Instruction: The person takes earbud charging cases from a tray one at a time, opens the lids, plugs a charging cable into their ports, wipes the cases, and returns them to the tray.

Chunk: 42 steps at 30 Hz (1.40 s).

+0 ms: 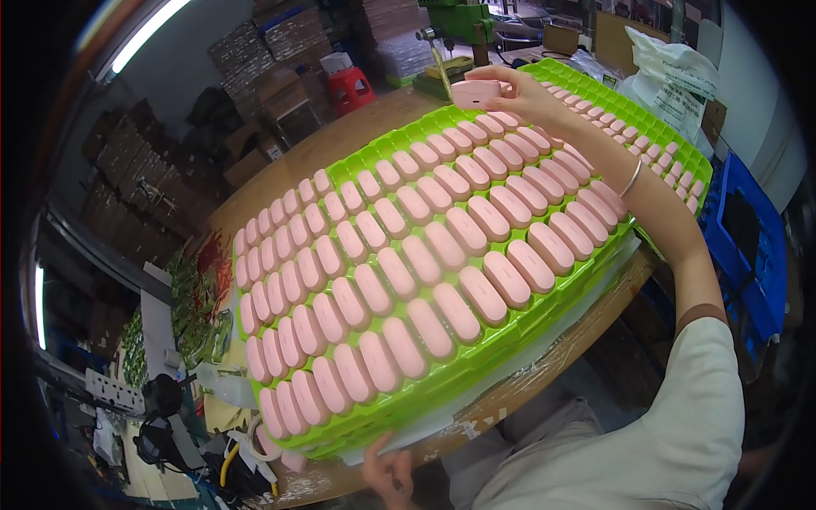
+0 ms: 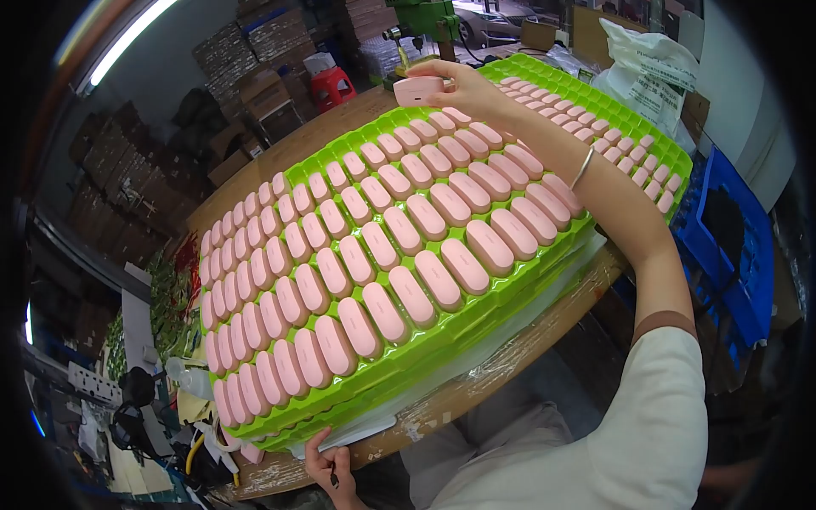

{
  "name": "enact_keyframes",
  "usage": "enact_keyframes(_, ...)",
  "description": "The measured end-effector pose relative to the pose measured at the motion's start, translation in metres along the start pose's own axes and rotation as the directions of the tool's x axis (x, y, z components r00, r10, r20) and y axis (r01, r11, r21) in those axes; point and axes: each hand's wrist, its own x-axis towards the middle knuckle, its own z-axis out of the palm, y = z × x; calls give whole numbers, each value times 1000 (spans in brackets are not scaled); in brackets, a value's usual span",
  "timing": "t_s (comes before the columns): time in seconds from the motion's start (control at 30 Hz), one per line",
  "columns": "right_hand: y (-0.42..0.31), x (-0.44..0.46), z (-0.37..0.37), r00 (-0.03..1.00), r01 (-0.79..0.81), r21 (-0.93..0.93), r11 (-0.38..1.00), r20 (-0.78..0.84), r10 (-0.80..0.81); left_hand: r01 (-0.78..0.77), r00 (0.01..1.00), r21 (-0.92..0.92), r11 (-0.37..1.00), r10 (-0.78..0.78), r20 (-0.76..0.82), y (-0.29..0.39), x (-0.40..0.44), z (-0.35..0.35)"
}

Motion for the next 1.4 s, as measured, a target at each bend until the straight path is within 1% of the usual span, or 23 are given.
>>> enact_keyframes(0.03, 6, 6, 1, 1000, 28, -1, 1000, -7, -28, 9, 1000, 4, 1000, -9, 8, -1, 1, -1)
enact_keyframes(0.07, 12, 11, 0, 999, 40, -116, 992, -12, -42, -2, 1000, -19, 1000, 2, -19, 2, 2, 1)
enact_keyframes(0.1, 23, 19, -2, 999, 37, -111, 993, -22, -40, -7, 1000, -11, 1000, 7, -12, 7, 3, 1)
enact_keyframes(0.13, 32, 28, -4, 989, 136, -360, 923, -9, -149, -41, 999, -1, 999, 41, 13, 14, 5, 1)
enact_keyframes(0.17, 46, 39, -5, 967, 224, -583, 781, 36, -251, -73, 997, 7, 997, 73, 34, 17, 7, 2)
enact_keyframes(0.3, 117, 71, 1, 936, 265, -692, 672, 18, -351, -113, 992, 33, 993, 111, 60, 24, 11, 3)
enact_keyframes(0.37, 132, 69, 8, 982, 118, -809, 576, 8, -191, -197, 980, 95, 976, 194, 46, 18, 12, 1)
enact_keyframes(0.4, 135, 70, 7, 981, 114, -813, 571, 1, -195, -236, 972, 129, 963, 232, 46, 13, 11, -1)
enact_keyframes(0.43, 138, 72, 4, 998, 56, -755, 654, 46, -31, -271, 963, 161, 949, 267, 45, 8, 11, -1)
enact_keyframes(0.47, 140, 72, 3, 986, -18, -692, 721, 109, 129, -238, 971, 115, 965, 233, 49, 11, 11, 0)
enact_keyframes(0.5, 146, 70, 1, 986, -15, -694, 720, 108, 125, -241, 970, 113, 964, 237, 46, 14, 11, -1)
enact_keyframes(0.57, 148, 74, -2, 985, 162, -772, 615, 168, -48, -201, 979, 90, 976, 196, 59, 15, 12, -1)
enact_keyframes(0.6, 114, 72, -1, 995, 94, -817, 569, 82, -47, -196, 981, 93, 976, 194, 23, 15, 14, 2)
enact_keyframes(0.67, 27, 83, -11, 994, 66, -420, 905, 111, -21, -219, 975, 55, 974, 216, 55, 19, 15, 1)
enact_keyframes(0.7, -44, 64, -4, 983, 172, -234, 957, -16, -181, -167, 982, 63, 984, 161, 95, 15, 14, -3)
enact_keyframes(0.73, -102, 51, -2, 963, 146, -147, 978, -205, -174, -108, 986, 71, 992, 98, 133, 10, 13, -6)
enact_keyframes(0.77, -98, 53, 22, 975, 159, -107, 981, -143, -173, -76, 995, 16, 997, 74, 73, 12, 12, -4)
enact_keyframes(0.87, -93, 62, 81, 983, 182, 32, 983, -15, -182, -41, 992, 28, 999, 37, 119, 8, 12, -8)
enact_keyframes(0.97, -76, 29, 129, 991, 113, 192, 975, 43, -123, -45, 991, 94, 995, 32, 132, 16, 13, -10)
enact_keyframes(1.03, -76, 11, 124, 994, 108, 212, 971, 7, -112, -53, 992, 78, 996, 43, 122, 14, 12, -8)
enact_keyframes(1.13, -101, 10, 106, 980, 199, 214, 956, -59, -191, -111, 987, 82, 990, 100, 128, 13, 10, -5)
enact_keyframes(1.2, -119, 13, 98, 961, 273, 227, 935, -117, -252, -94, 985, 53, 994, 85, 148, 12, 8, -5)
enact_keyframes(1.4, -139, -6, 89, 928, 351, 274, 895, -231, -294, -128, 981, 45, 991, 120, 155, 13, 10, -3)
